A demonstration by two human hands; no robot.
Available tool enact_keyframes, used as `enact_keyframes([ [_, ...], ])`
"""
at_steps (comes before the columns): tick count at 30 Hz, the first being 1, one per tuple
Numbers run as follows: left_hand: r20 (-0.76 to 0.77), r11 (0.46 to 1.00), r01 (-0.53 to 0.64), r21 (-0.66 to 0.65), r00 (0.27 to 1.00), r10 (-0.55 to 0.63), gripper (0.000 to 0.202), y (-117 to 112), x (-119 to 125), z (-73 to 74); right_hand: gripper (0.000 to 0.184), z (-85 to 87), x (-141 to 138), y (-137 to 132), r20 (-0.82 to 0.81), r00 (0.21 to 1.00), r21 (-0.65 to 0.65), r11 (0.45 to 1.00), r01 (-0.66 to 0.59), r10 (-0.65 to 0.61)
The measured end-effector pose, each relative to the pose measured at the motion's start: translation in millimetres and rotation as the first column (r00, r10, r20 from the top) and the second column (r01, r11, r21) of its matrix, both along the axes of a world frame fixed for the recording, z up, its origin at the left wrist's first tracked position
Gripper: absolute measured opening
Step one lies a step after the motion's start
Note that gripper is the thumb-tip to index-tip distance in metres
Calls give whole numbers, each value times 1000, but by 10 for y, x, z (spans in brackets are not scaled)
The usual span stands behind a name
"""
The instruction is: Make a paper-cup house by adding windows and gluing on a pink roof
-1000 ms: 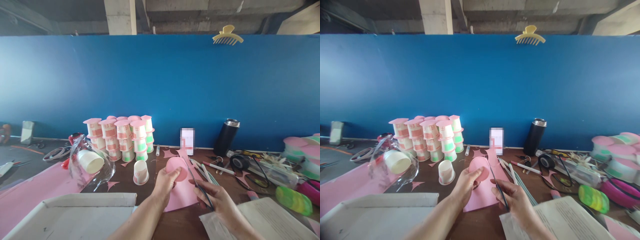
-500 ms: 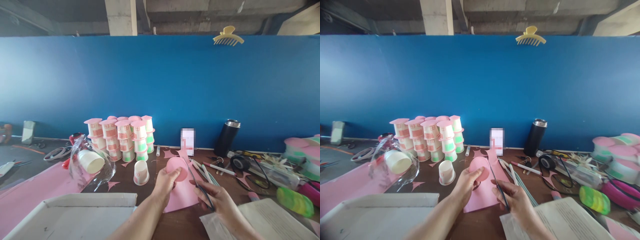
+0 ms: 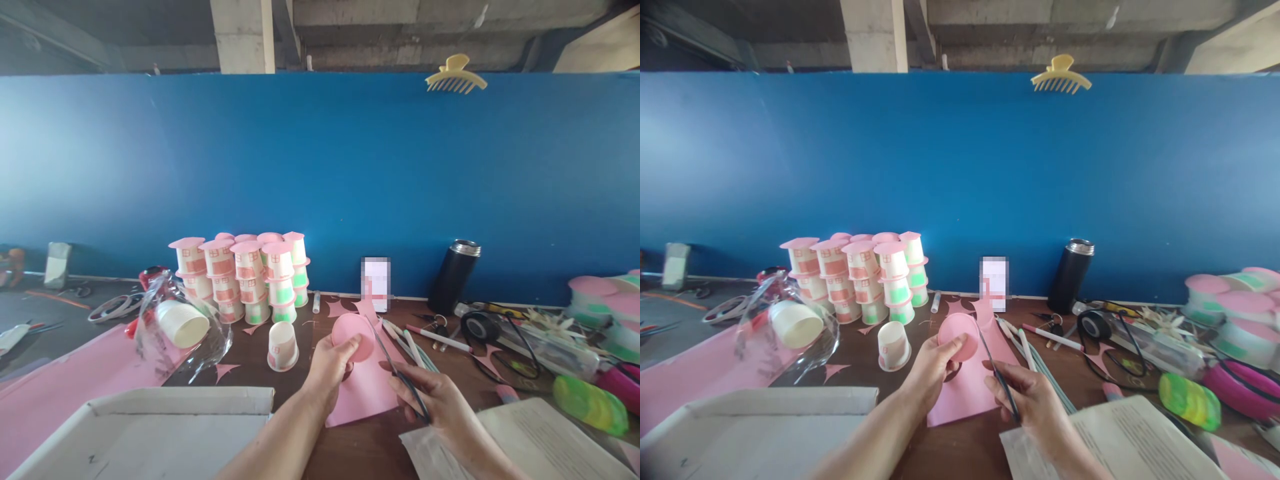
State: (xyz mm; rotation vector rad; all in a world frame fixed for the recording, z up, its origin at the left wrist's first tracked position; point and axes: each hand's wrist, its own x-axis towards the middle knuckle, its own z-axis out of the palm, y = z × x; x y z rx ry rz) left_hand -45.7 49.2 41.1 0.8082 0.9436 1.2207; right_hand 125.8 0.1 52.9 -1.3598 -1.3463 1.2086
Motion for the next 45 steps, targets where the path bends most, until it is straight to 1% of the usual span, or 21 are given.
enact_keyframes([
  [6, -3, 1000, -3, -5, 1000, 3, 46, 22, -5, -15, 58, -33, 18, 10, -6, 1000, -20, 1000, -10, 10],
  [14, -6, 1000, -12, -5, 1000, 12, 47, 11, -9, -1, 51, 11, -4, 1, -40, 999, -29, 999, 17, -19],
  [21, -18, 1000, -18, -13, 1000, 18, 46, 5, -18, 8, 52, 28, -11, -14, -70, 997, -22, 999, 43, -45],
  [25, -7, 1000, -21, -11, 1000, 21, 44, 10, -12, 12, 52, 50, -16, -18, -55, 998, -7, 999, 36, -36],
  [29, -2, 1000, -23, -11, 1000, 23, 42, 25, -11, -5, 51, 30, -8, -11, -45, 998, 1, 999, 35, -35],
  [34, 3, 1000, -27, -11, 1000, 27, 41, 39, -18, -32, 49, 37, -20, -16, -50, 998, -18, 999, 40, -41],
  [41, 38, 999, -33, -23, 999, 34, 41, 31, -30, -26, 51, 58, -36, -31, -55, 997, -26, 999, 46, -48],
  [45, 102, 998, -49, -48, 993, 54, 43, 35, -21, -26, 52, 64, -47, -29, -42, 998, -6, 999, 35, -35],
])
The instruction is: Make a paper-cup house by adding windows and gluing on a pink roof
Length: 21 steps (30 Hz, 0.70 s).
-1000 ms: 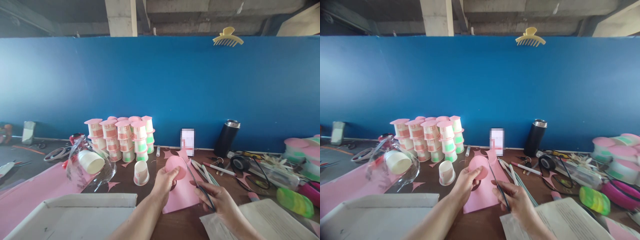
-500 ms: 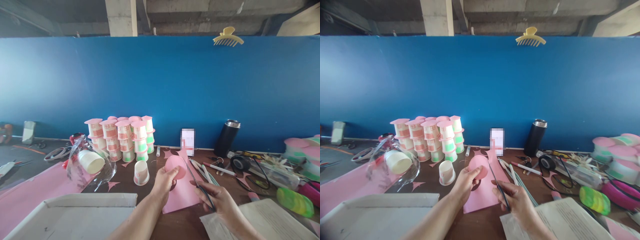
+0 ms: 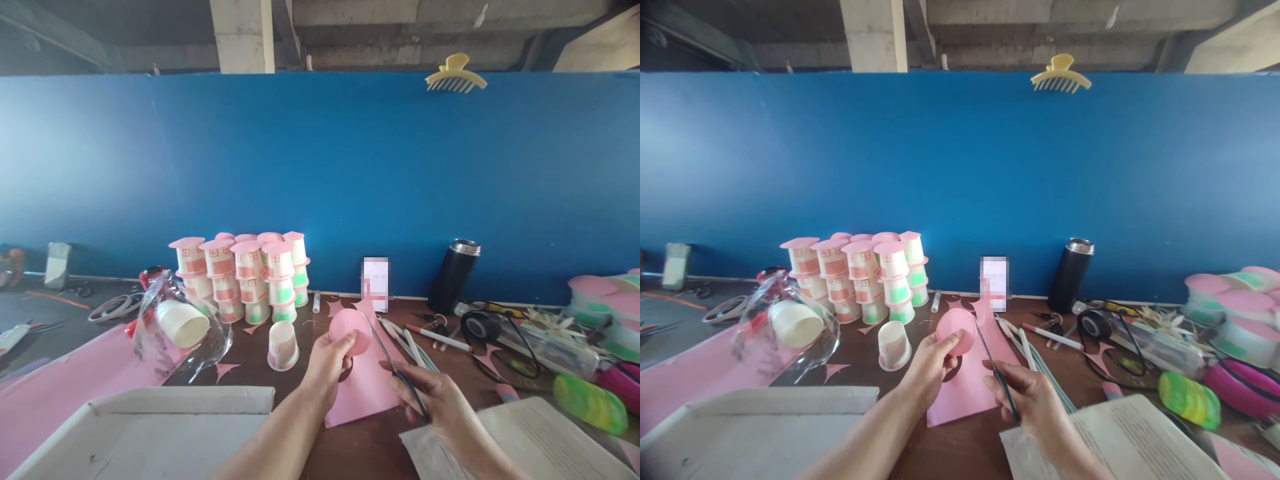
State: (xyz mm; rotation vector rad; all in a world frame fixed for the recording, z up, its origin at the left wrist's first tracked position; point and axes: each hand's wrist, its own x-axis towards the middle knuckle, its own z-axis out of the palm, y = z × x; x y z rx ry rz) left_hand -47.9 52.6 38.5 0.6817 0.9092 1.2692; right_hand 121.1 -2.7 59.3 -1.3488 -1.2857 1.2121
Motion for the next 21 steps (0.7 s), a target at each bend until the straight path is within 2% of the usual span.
enact_keyframes([
  [8, 149, 997, -62, -51, 986, 69, 48, -26, 83, -23, 54, -126, -39, 33, -53, 999, -32, 999, -1, -1],
  [13, 96, 994, -85, -62, 991, 91, 48, -40, 106, -42, 54, -186, -24, 37, -62, 998, -30, 999, -32, 30],
  [21, -53, 999, -49, 3, 997, 49, 46, -36, 105, -79, 55, -201, 7, 54, -45, 998, -7, 999, -44, 43],
])
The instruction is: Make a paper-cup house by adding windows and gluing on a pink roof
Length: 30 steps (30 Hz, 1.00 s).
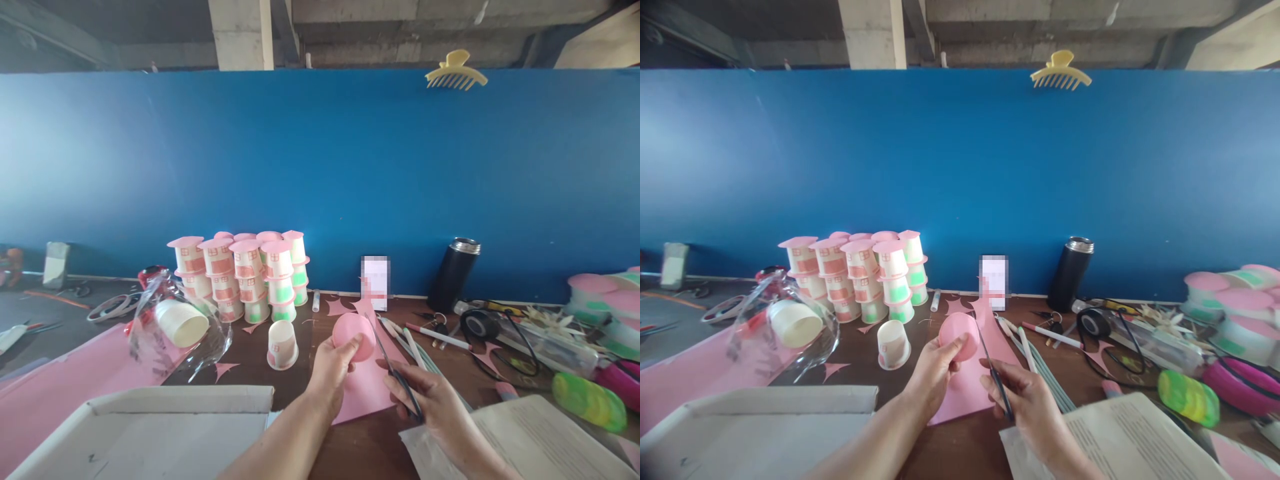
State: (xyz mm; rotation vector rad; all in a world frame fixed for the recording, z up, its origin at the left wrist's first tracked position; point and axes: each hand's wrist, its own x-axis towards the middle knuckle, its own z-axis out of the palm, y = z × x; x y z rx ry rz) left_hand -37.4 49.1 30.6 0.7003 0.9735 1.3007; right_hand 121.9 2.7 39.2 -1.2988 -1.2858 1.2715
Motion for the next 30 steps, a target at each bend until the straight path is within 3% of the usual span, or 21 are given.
enact_keyframes([
  [19, -78, 998, 44, 36, 996, -41, 40, -16, -19, 49, 60, 101, -28, -44, -24, 999, -15, 999, 37, -37],
  [30, -50, 998, 55, 27, 997, -54, 45, -15, -33, 64, 58, 29, 2, -13, -22, 1000, 1, 1000, 12, -12],
])
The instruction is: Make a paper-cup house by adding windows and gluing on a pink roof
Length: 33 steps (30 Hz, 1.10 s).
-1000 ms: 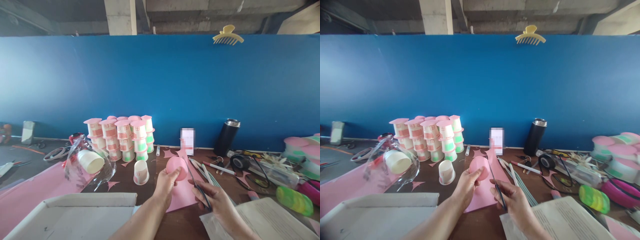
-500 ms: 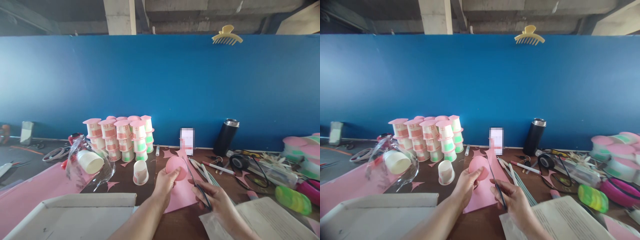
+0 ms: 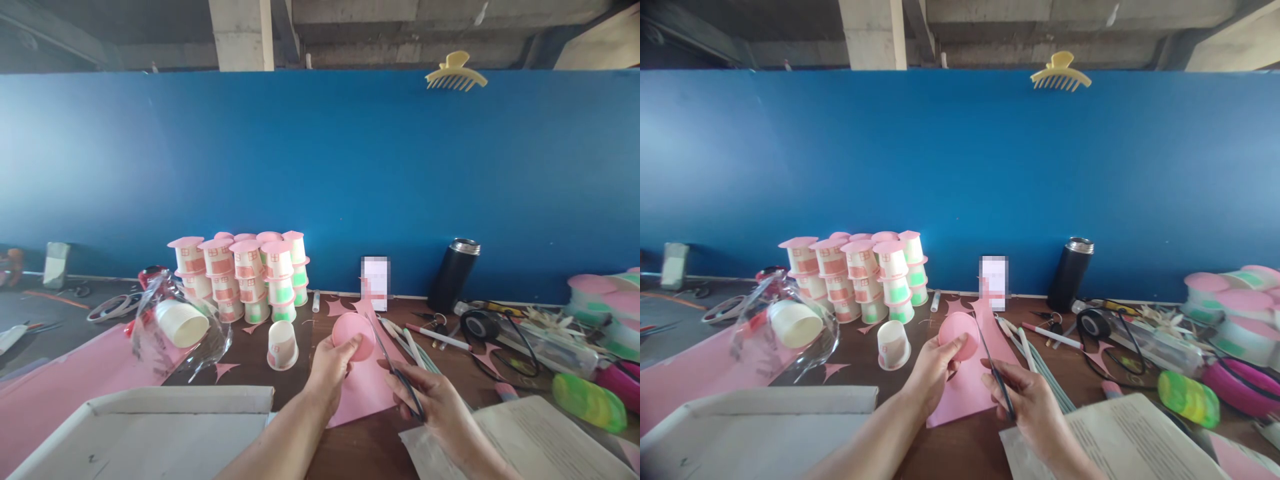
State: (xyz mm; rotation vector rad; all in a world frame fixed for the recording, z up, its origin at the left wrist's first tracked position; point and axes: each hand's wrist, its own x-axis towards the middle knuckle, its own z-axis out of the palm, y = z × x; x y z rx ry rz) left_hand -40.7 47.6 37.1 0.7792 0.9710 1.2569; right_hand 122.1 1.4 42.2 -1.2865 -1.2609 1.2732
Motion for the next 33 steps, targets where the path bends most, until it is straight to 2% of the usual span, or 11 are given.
enact_keyframes([
  [6, 4, 1000, 13, 0, 1000, -13, 46, 0, -9, 8, 54, -31, 16, 9, -39, 999, -10, 1000, 10, -10],
  [15, 26, 1000, 21, -1, 999, -21, 47, 8, -24, 6, 54, 89, -19, -28, 0, 999, -7, 999, 50, -50],
  [22, 46, 1000, 9, -26, 999, -8, 48, 34, -39, -3, 51, 98, 4, -25, 53, 998, 20, 999, 35, -36],
  [33, 58, 1000, 1, -26, 998, 1, 46, 45, -54, 7, 58, 19, 51, -3, 115, 993, 27, 999, -33, 30],
])
